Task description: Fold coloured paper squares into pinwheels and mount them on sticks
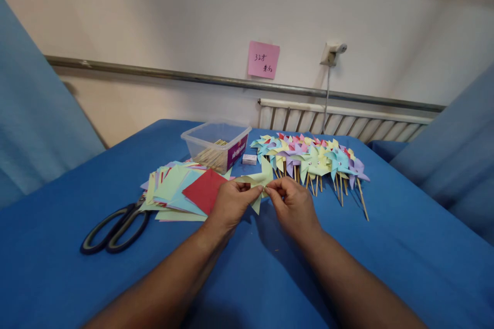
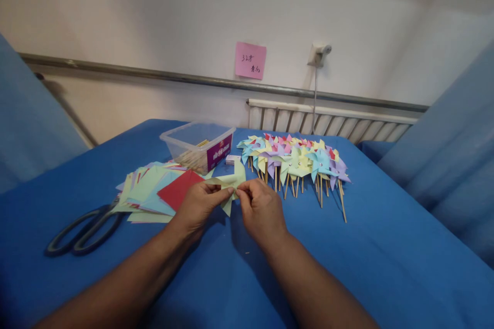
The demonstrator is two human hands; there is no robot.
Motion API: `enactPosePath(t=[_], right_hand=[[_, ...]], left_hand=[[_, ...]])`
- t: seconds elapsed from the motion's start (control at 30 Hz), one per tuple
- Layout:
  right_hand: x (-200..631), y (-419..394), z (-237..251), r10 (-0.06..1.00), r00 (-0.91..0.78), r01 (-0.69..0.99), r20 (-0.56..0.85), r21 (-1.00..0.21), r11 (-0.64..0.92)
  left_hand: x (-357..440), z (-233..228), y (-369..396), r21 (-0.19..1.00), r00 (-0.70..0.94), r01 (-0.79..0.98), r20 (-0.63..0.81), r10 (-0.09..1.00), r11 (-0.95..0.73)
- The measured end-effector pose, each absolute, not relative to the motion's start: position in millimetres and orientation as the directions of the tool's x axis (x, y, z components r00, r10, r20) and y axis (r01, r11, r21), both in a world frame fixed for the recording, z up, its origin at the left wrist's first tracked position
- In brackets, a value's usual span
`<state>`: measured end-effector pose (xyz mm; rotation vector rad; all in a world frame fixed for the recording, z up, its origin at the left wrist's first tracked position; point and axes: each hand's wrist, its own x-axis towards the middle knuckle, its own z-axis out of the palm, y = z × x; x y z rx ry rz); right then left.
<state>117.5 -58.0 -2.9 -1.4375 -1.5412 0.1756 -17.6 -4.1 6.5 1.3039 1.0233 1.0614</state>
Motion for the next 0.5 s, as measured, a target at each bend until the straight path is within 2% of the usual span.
enactPosePath(t=[0.33,0.5], right_hand=[[117.2,-56.8,-4.3,0.845,0.231,0.607,0.482,-0.75,0.262],[116.7,-54.5,-8.0,0.892,0.263,0.445,0.369,-0.866,0.227]], left_hand=[[-19.2,6.6,-4.0,0.987,0.237,0.066,0.124,0.964,-0.143],[-19.8,7.3,-8.4,0.95,0.256,0.172,0.213,0.943,-0.261]])
